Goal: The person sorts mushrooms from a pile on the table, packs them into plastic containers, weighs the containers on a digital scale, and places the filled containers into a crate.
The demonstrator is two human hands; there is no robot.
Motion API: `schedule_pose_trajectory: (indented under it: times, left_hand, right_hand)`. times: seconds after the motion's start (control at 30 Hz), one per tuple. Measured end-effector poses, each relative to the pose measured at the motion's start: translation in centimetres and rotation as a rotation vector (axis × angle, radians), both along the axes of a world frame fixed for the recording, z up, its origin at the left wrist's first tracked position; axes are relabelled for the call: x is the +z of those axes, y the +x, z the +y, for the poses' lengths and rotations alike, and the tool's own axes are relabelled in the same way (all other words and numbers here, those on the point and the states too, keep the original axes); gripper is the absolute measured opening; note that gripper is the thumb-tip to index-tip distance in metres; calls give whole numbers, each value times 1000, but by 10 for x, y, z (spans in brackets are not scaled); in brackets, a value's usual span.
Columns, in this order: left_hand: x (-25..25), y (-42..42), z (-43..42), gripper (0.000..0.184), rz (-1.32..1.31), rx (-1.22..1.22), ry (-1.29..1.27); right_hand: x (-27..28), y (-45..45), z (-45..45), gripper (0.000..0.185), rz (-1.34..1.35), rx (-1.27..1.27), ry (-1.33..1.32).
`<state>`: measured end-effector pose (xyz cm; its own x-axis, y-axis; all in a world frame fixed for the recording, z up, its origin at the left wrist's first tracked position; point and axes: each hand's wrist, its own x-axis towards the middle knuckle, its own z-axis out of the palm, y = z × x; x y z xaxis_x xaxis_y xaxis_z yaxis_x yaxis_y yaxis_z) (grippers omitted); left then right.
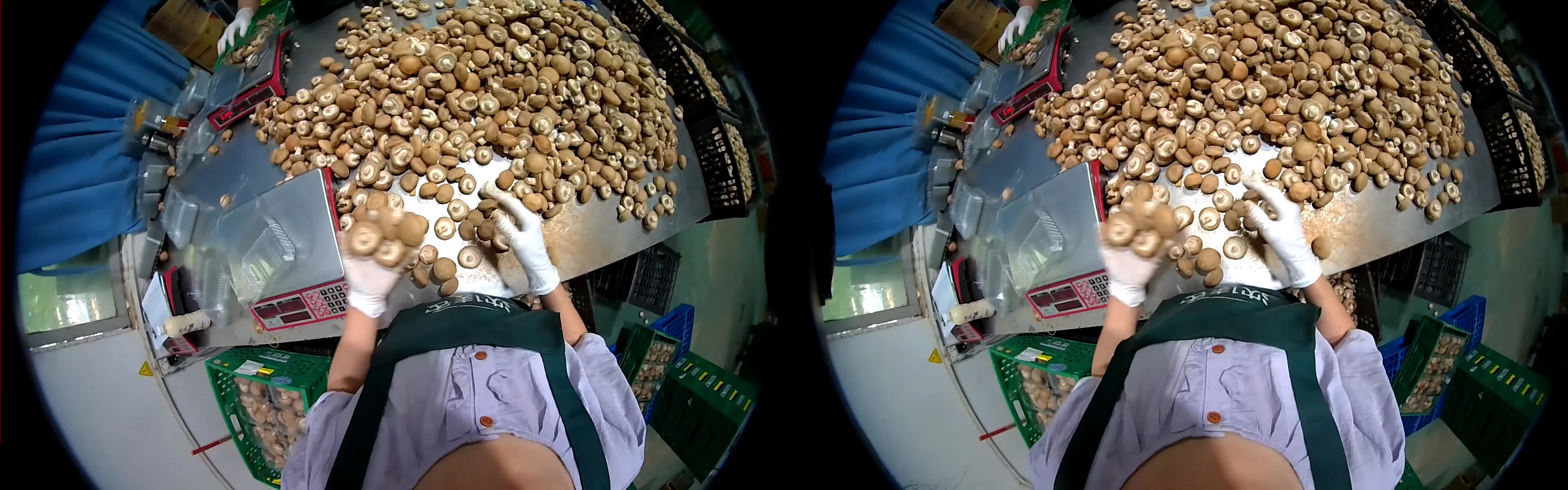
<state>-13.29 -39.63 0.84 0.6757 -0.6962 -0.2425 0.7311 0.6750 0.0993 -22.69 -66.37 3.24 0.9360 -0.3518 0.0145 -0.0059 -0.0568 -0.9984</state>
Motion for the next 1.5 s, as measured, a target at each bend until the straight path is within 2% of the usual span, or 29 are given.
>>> schedule_pose_trajectory:
  times: [0.17, 0.23, 0.3, 0.33, 0.37, 0.4, 0.43, 0.47, 0.5, 0.57, 0.63, 0.7, 0.8, 0.83, 0.9, 0.93, 1.0, 1.07, 1.1, 1.13, 1.17, 1.23, 1.27, 1.3, 1.37, 1.4, 1.43, 1.47, 1.5]
  left_hand:
    - [75, 30, 92, 73, -488, 491, 453]
    - [81, 41, 133, 71, -662, 690, 648]
    - [78, 48, 165, 70, -719, 805, 911]
    - [68, 53, 184, 54, -786, 808, 1060]
    - [57, 58, 197, 39, -916, 744, 1484]
    - [58, 60, 194, 34, -1038, 701, 1697]
    - [59, 63, 188, 28, -1159, 647, 1909]
    - [51, 64, 185, 24, -1151, 639, 2066]
    - [51, 60, 168, 23, -1059, 709, 2063]
    - [47, 60, 155, 24, -1181, 828, 2166]
    - [50, 56, 126, 22, -1148, 940, 1975]
    - [53, 53, 99, 22, -1356, 875, 1979]
    - [42, 47, 45, 22, -1419, 573, 1788]
    - [38, 46, 27, 23, -1423, 452, 1712]
    - [7, 52, 5, 36, -1504, 265, 1751]
    - [-7, 55, -7, 44, -1544, 161, 1882]
    - [-39, 57, -25, 53, -1580, 19, 2067]
    - [-40, 54, -40, 53, -1515, -66, 2133]
    - [-45, 53, -40, 49, -1535, 20, 1999]
    - [-43, 50, -38, 46, -1524, 15, 1867]
    - [-40, 49, -36, 43, -1508, 9, 1736]
    - [-22, 41, -32, 31, -1227, 130, 1490]
    - [-32, 41, -25, 24, -1145, 209, 1395]
    - [-44, 42, -15, 19, -988, 268, 1322]
    - [-28, 41, -4, 17, -571, 200, 1058]
    - [-38, 43, 4, 22, -693, 206, 1152]
    - [-31, 44, 0, 22, -693, 207, 1151]
    - [-21, 44, -4, 27, -1038, 238, 1413]
    - [-12, 45, -10, 33, -1392, 269, 1665]
  right_hand:
    - [0, -5, -15, 38, 134, -40, -53]
    - [-17, -6, -20, 38, 159, -24, -86]
    - [-22, -5, -17, 37, 181, -8, -114]
    - [-19, -4, -15, 36, 193, 15, -154]
    - [-16, -3, -12, 35, 204, 39, -192]
    - [-15, 0, -10, 31, 203, 56, -300]
    - [-13, 3, -7, 31, 198, 60, -295]
    - [-11, 6, -4, 31, 208, 77, -371]
    - [-10, 10, -2, 32, 218, 93, -451]
    - [-20, 20, 1, 34, 213, 82, -493]
    - [-22, 31, 8, 33, 154, 85, -773]
    - [-41, 43, 12, 31, 130, 129, -984]
    - [-70, 58, 22, 31, 90, 156, -1248]
    - [-88, 58, 26, 31, -43, 43, -1244]
    - [-85, 62, 28, 30, 45, 102, -1197]
    - [-84, 63, 27, 30, 41, 104, -1199]
    - [-78, 65, 21, 30, 169, 176, -920]
    - [-56, 53, 17, 34, 159, 113, -576]
    - [-48, 49, 13, 35, 207, 104, -354]
    - [-43, 45, 7, 35, 209, 126, 99]
    - [-42, 42, -2, 35, 232, 92, 164]
    - [-46, 36, -14, 38, 122, 127, 599]
    - [-52, 34, -25, 40, 116, 210, 732]
    - [-30, 31, -15, 40, 106, 131, 858]
    - [-26, 37, -15, 37, 232, 68, 784]
    - [-30, 41, -14, 35, 246, 102, 661]
    - [-37, 45, -12, 34, 259, 136, 536]
    - [-44, 54, -10, 32, 291, 129, 241]
    - [-36, 61, -3, 35, 392, 162, 115]
